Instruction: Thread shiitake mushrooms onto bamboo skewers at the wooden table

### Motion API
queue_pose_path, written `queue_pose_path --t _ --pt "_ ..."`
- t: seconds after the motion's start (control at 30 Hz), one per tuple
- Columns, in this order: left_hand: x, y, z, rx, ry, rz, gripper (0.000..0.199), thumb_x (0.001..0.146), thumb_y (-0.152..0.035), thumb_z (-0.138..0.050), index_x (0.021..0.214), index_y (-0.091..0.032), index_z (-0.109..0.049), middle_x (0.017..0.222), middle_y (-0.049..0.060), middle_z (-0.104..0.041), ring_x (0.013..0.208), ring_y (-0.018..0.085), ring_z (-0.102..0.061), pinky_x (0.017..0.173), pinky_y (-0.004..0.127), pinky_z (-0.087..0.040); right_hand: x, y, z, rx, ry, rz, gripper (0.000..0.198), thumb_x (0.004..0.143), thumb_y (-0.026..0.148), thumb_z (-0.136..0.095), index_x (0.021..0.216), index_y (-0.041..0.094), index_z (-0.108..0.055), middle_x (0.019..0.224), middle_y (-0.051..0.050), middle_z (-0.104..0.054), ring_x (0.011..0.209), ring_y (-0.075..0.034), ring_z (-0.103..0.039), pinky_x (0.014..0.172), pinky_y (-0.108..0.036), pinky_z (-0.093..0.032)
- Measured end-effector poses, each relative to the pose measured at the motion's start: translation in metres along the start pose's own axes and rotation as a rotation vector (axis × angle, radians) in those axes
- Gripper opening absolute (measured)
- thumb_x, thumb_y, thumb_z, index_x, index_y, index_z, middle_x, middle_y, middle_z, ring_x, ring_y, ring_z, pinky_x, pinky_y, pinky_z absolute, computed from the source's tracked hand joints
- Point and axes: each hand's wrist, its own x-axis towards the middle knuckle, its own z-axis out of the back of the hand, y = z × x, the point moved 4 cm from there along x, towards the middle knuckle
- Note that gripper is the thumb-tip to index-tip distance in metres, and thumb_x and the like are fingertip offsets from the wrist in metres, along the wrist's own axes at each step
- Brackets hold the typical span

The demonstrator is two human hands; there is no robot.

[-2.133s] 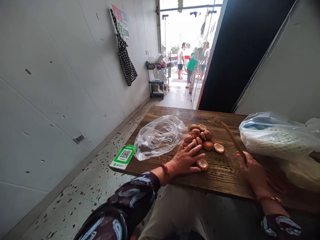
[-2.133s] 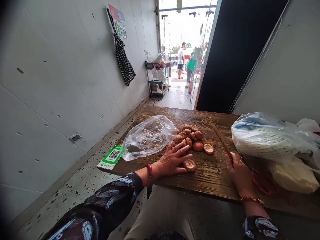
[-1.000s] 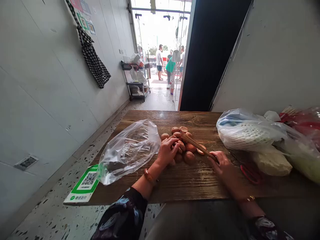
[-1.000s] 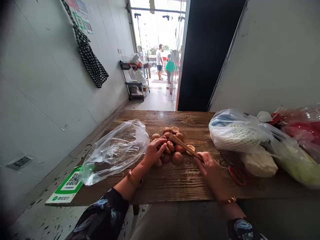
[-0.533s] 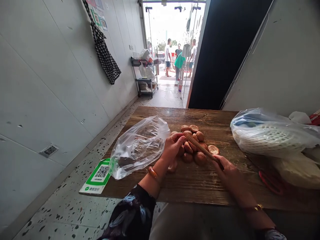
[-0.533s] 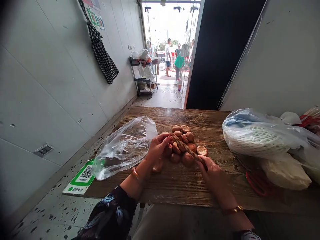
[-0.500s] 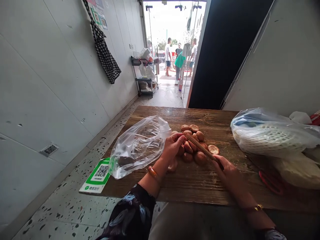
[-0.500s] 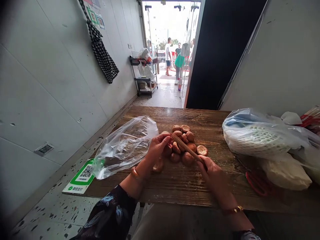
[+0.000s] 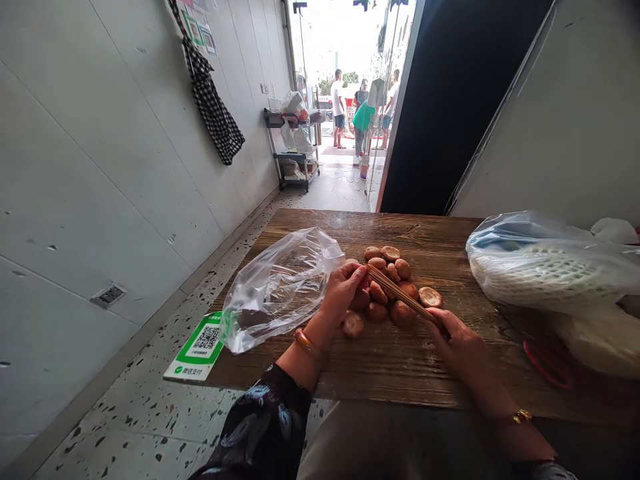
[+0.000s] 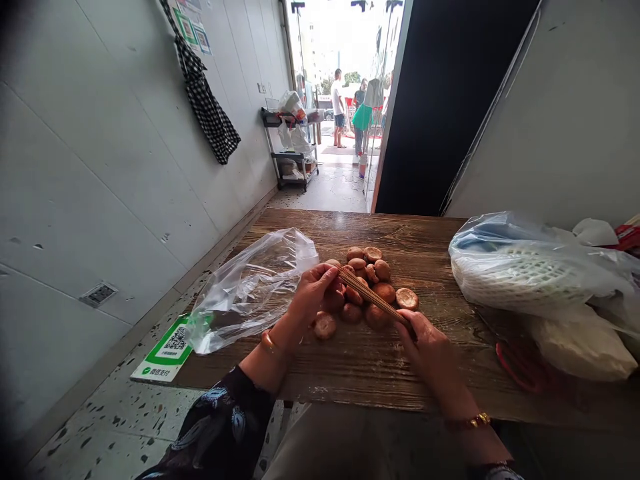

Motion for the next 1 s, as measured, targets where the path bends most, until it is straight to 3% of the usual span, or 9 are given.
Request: queue_pose_path --t 0.5,1.0 --pt "-0.003 -0.013 0.002 0.362 -0.076 -0.187 0.028 0.088 -0.039 -0.058 0.069 -0.018 -0.059 0.061 -0.002 -0.058 0.057 0.010 -0.050 0.058 0.023 -0.039 -0.002 0.003 0.003 -0.046 -0.051 0.004 0.027 0.099 0.043 -0.048 0.112 0.023 -0.060 0.109 -0.006 -0.072 0.087 -0.021 -0.071 0.073 -0.033 -0.053" --pt "0.004 0.003 0.004 0.223 -0.040 -0.107 0.032 0.085 -0.046 -0.063 0.070 -0.017 -0.061 0.062 -0.001 -0.059 0.055 0.011 -0.054 0.054 0.022 -0.043 -0.001 0.003 0.005 -0.057 -0.029 -0.030 0.033 0.099 0.047 -0.044 0.110 0.021 -0.062 0.105 -0.008 -0.072 0.089 -0.023 -0.070 0.077 -0.036 -0.054"
